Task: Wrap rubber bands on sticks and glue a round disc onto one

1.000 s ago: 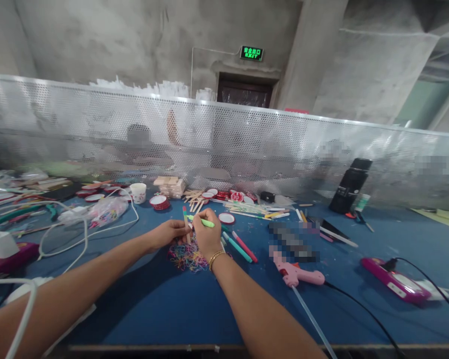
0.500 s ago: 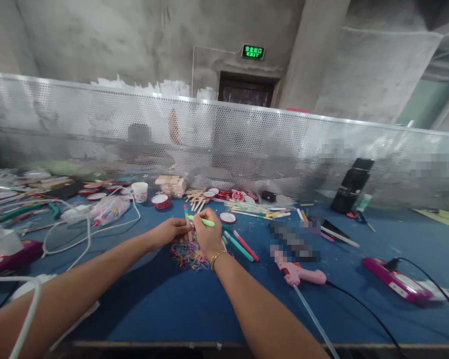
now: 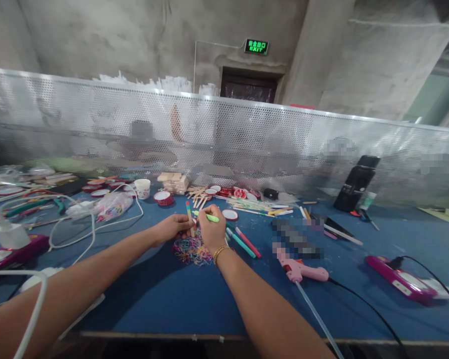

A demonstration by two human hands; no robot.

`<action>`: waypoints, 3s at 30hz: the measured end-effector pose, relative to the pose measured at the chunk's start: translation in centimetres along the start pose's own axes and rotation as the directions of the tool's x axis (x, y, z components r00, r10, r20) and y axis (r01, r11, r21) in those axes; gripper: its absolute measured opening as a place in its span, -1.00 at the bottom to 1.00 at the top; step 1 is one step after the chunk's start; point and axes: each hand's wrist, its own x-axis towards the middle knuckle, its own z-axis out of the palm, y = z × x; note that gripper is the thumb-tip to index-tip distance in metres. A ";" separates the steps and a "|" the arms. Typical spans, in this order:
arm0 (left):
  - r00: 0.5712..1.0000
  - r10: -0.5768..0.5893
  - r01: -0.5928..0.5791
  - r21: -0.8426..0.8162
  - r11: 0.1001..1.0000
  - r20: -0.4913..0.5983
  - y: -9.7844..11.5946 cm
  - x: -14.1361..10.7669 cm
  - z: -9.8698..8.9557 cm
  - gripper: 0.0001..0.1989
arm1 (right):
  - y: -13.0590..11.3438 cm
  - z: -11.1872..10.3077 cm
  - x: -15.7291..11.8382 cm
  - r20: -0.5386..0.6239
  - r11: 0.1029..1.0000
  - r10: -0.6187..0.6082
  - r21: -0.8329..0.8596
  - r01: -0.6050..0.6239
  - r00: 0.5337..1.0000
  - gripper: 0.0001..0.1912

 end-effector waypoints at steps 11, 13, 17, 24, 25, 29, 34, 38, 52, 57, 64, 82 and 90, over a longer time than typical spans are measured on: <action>1.000 0.008 -0.008 0.004 1.000 0.017 -0.2 0.1 -0.2 -0.55 | 0.1 0.0 0.0 0.032 1.000 0.003 0.000 -0.003 0.999 -0.87; 1.000 0.007 -0.007 0.003 1.000 0.016 -0.2 0.1 -0.2 -0.55 | -0.1 -0.1 0.1 0.011 1.000 0.007 -0.012 -0.007 1.000 -0.87; 1.000 -0.005 0.005 -0.005 1.000 0.007 -0.2 0.1 -0.1 -0.54 | -0.5 0.0 0.0 0.027 0.998 0.007 0.058 -0.008 1.000 -0.87; 1.000 0.000 0.000 -0.008 1.000 0.018 -0.3 0.1 -0.1 -0.54 | -0.1 0.0 0.0 0.034 1.000 -0.011 0.017 0.011 0.999 -0.87; 1.000 0.004 -0.004 -0.010 1.000 0.022 -0.3 0.2 -0.2 -0.54 | -0.1 0.0 0.0 0.019 1.000 -0.014 -0.001 0.014 1.000 -0.86; 1.000 0.003 -0.003 -0.018 1.000 0.017 -0.2 0.1 -0.1 -0.55 | -0.2 -0.1 0.1 0.002 1.000 -0.022 -0.001 0.022 1.000 -0.85; 1.000 -0.008 0.008 -0.020 1.000 0.017 -0.1 0.0 0.0 -0.55 | -0.1 0.2 -0.1 0.056 0.999 -0.005 0.054 0.002 0.998 -0.86; 1.000 -0.001 0.001 -0.009 1.000 0.018 -0.2 0.1 -0.1 -0.57 | -0.1 0.0 0.1 0.001 1.000 -0.006 0.003 0.006 1.000 -0.85; 1.000 -0.007 0.007 -0.007 1.000 0.025 -0.1 0.0 -0.1 -0.54 | 0.0 -0.1 0.1 -0.015 1.000 -0.010 -0.012 0.009 1.000 -0.85; 1.000 -0.002 0.002 -0.019 1.000 0.021 0.1 -0.1 0.0 -0.54 | -0.5 0.0 0.0 0.025 0.999 0.003 0.052 -0.004 1.000 -0.87; 1.000 -0.005 0.006 -0.029 1.000 0.031 -0.1 0.0 0.0 -0.55 | -0.5 -0.1 0.1 -0.001 1.000 -0.001 0.027 0.001 1.000 -0.85; 1.000 -0.013 0.013 -0.009 1.000 0.020 0.2 0.0 0.1 -0.55 | 0.2 0.0 0.2 0.035 0.998 -0.029 0.048 0.027 0.999 -0.85; 1.000 -0.014 0.014 0.006 1.000 0.025 0.8 -0.2 0.2 -0.53 | -0.1 -0.1 0.2 -0.022 0.999 -0.034 0.019 0.034 0.999 -0.85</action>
